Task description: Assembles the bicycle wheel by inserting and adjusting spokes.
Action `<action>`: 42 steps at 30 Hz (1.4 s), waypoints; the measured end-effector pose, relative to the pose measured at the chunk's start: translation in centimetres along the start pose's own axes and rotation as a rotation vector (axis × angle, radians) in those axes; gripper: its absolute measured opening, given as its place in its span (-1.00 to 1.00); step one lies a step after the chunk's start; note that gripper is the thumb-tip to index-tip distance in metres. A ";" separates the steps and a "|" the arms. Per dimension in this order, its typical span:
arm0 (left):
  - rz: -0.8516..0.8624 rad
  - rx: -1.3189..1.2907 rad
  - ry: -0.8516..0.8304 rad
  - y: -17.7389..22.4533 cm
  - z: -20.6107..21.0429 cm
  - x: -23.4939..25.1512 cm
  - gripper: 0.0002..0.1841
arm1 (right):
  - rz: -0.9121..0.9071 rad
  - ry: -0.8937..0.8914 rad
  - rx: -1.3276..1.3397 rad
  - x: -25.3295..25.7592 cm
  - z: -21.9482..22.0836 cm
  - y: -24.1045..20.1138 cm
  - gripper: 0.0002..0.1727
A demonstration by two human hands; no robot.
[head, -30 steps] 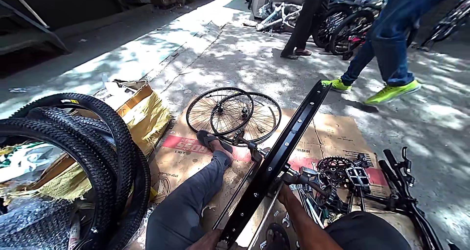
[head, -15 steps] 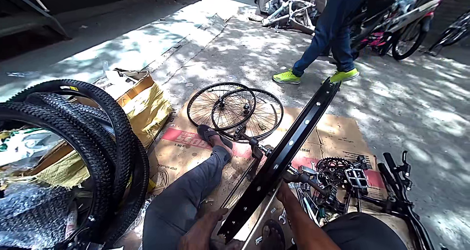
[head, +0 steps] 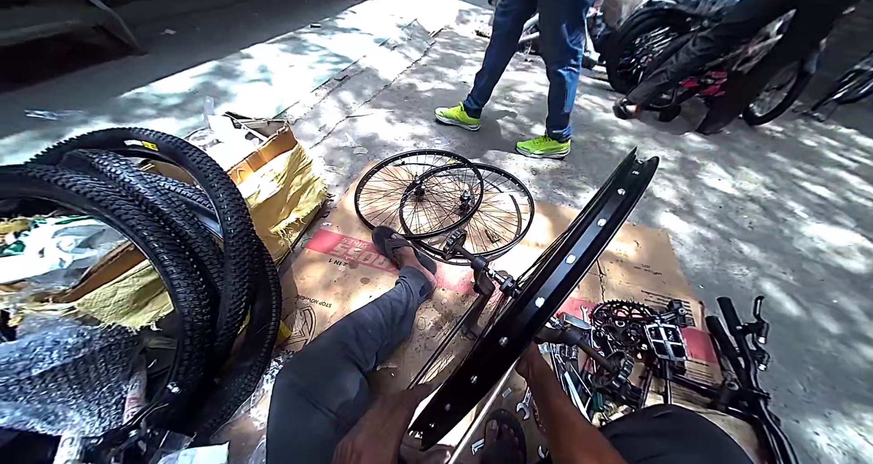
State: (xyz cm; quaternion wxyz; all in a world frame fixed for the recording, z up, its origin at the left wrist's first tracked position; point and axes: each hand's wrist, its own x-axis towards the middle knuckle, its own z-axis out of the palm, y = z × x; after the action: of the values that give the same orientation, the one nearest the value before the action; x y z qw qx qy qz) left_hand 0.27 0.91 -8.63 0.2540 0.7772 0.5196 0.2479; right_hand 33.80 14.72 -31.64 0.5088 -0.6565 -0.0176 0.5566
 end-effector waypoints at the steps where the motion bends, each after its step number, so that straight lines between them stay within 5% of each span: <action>1: -0.048 0.074 -0.104 -0.5 0.7 -0.3 -0.36 | 0.008 -0.003 0.006 -0.2 -0.1 0.0 -0.48; 3: -0.040 0.109 -0.090 -1.0 1.3 -0.7 -0.56 | 0.002 -0.002 0.012 -0.6 0.1 -0.1 -0.47; 5: 0.088 -0.029 0.160 -0.4 0.6 -0.7 -0.62 | -0.015 0.000 0.007 -0.9 0.4 -0.3 -0.50; 8: 0.223 -0.281 0.360 0.6 -0.8 -0.1 -0.35 | -0.002 -0.015 -0.003 -1.5 0.1 -0.5 -0.52; 11: 0.123 -0.156 0.230 0.1 -0.5 -0.1 -0.28 | 0.010 -0.002 0.004 -1.3 0.2 -0.5 -0.52; 13: -0.022 0.061 -0.019 -0.7 0.3 -0.4 -0.37 | 0.013 -0.005 0.018 -1.1 0.2 -0.4 -0.52; 15: -0.047 0.120 -0.083 -1.1 1.1 -0.8 -0.54 | 0.011 -0.011 0.015 -0.9 0.0 -0.3 -0.51; 18: 0.144 -0.172 0.300 0.4 -0.5 -0.7 -0.65 | -0.009 -0.018 0.008 -1.0 0.3 -0.4 -0.52; 21: 0.267 -0.404 0.467 1.5 -2.3 0.1 -0.38 | -0.010 -0.020 -0.004 -1.1 0.1 -0.3 -0.53; 23: 0.219 -0.338 0.397 0.9 -2.0 0.1 -0.32 | -0.018 -0.028 -0.001 -1.1 0.1 -0.3 -0.54; 28: -0.050 0.092 -0.136 -1.4 1.3 -0.8 -0.42 | -0.012 -0.018 0.001 -1.3 0.0 -0.4 -0.54; 31: 0.080 -0.070 0.145 -0.3 0.4 -0.8 -0.63 | -0.009 -0.013 0.010 -1.3 0.2 -0.5 -0.56; 35: 0.219 -0.302 0.375 1.4 -1.4 0.3 -0.34 | -0.010 0.001 -0.004 -1.0 0.0 -0.3 -0.56; 37: 0.137 -0.164 0.276 1.1 -1.1 0.3 -0.31 | -0.010 -0.007 0.003 -1.2 0.2 -0.3 -0.54; 40: -0.060 0.126 -0.092 -0.1 0.4 -0.2 -0.42 | 0.007 -0.007 0.000 -1.1 0.3 -0.3 -0.48; 42: -0.048 0.136 -0.078 -0.4 0.9 -0.6 -0.60 | 0.013 -0.002 0.000 -0.9 0.3 -0.2 -0.47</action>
State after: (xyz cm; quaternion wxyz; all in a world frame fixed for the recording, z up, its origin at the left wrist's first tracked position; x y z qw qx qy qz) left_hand 0.40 0.35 -9.68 0.2265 0.7889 0.5436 0.1755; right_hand 33.37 14.52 -30.82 0.5051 -0.6562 -0.0140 0.5605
